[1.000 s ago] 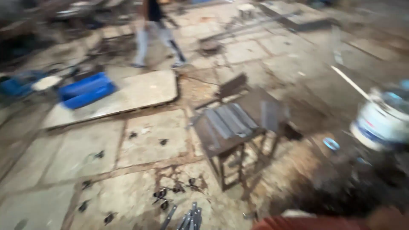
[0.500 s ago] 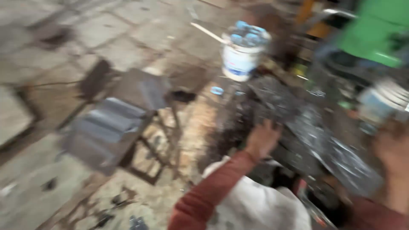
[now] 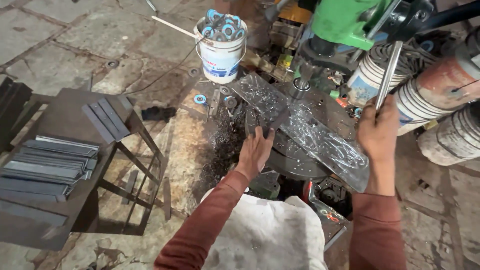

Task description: Using a drill press to drill holes into small metal plates.

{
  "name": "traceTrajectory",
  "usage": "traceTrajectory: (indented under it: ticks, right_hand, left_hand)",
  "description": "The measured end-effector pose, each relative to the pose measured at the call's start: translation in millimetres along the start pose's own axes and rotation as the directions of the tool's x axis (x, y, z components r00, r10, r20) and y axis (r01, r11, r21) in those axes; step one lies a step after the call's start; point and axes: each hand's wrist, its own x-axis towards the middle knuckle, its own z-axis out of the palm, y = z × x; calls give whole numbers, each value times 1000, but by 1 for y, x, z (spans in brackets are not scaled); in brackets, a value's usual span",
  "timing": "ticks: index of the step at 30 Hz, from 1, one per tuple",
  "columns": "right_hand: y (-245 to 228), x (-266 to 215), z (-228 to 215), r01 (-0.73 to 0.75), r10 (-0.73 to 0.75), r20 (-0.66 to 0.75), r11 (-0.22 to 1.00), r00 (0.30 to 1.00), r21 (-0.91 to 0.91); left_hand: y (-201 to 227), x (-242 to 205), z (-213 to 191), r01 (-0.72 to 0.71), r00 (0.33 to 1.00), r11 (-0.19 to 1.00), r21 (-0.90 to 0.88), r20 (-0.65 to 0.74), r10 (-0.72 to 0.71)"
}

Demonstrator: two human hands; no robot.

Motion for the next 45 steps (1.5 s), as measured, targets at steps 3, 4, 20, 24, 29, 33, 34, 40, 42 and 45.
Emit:
traceTrajectory:
  ticks: [3, 4, 20, 24, 29, 33, 34, 40, 42, 45]
  right_hand:
    - [14, -3, 7, 112, -117, -37, 987, 992, -117]
    - [13, -4, 9, 109, -114, -36, 987, 993, -120]
    - [4, -2, 20, 1, -10, -91, 995, 996, -99]
    - [0, -2, 19, 27, -33, -106, 998, 994, -59]
    - [8, -2, 26, 14, -31, -130, 992, 991, -129]
    - [6, -2, 30, 16, -31, -157, 995, 987, -99]
    - [4, -1, 29, 14, -29, -155, 995, 987, -100]
    - [7, 1, 32, 0, -14, -164, 996, 986, -87]
    - [10, 1, 33, 3, -18, -174, 996, 985, -89]
    - [8, 2, 34, -32, 18, -182, 997, 983, -75]
  left_hand:
    - [-1, -1, 0, -53, 998, 996, 76, -31, 56]
    - [-1, 0, 4, -55, 998, 996, 73, -27, 57]
    - [-4, 2, 15, -32, 998, 999, 31, -62, 34]
    - [-1, 1, 11, -49, 999, 998, 50, 3, 49]
    - [-4, 3, 21, -25, 999, 998, 52, -44, 27]
    - [-6, 5, 22, -36, 999, 997, 65, -23, 38]
    - [-6, 5, 19, -36, 999, 997, 63, -20, 37]
    - [-7, 8, 11, -34, 981, 999, 34, 194, 26]
    - [-8, 7, 15, 2, 994, 997, -79, 105, 7]
    - [-10, 7, 22, -24, 999, 999, -40, 21, 25]
